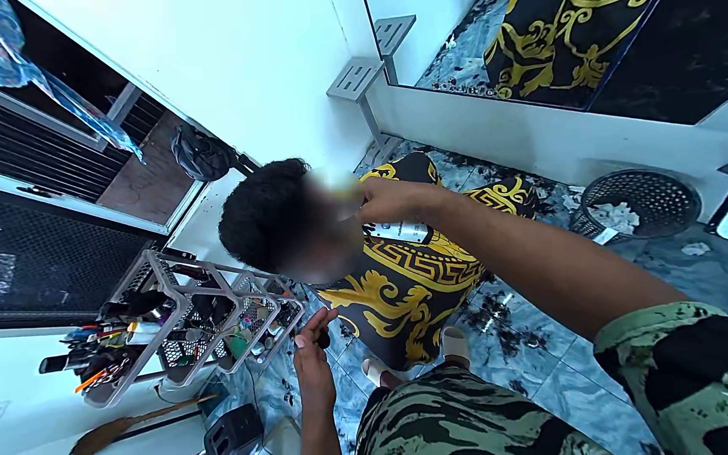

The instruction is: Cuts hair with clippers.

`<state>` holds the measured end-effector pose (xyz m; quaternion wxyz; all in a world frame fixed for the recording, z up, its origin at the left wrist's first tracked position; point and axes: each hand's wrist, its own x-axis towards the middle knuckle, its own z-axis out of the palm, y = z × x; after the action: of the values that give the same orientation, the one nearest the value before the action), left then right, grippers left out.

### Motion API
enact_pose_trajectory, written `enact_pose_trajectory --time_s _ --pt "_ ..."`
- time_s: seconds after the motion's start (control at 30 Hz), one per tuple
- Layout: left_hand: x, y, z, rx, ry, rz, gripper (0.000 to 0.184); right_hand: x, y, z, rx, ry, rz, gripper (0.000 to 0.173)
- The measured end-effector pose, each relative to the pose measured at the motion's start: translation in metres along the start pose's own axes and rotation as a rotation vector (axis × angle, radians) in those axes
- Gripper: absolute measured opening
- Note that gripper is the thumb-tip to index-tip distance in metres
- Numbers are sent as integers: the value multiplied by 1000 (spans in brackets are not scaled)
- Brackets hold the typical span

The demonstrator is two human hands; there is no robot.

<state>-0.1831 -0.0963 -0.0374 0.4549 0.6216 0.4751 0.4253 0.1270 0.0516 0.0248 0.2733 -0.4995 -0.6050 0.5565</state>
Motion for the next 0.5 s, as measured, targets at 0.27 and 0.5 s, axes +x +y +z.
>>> enact_pose_trajectory --time_s 0.27,0.5 --pt "3 -1 8 -11 0 -8 88 -5 -4 9 140 -6 -19 33" --pt "3 -3 8 -18 -4 -5 88 -8 -4 18 112 44 -90 30"
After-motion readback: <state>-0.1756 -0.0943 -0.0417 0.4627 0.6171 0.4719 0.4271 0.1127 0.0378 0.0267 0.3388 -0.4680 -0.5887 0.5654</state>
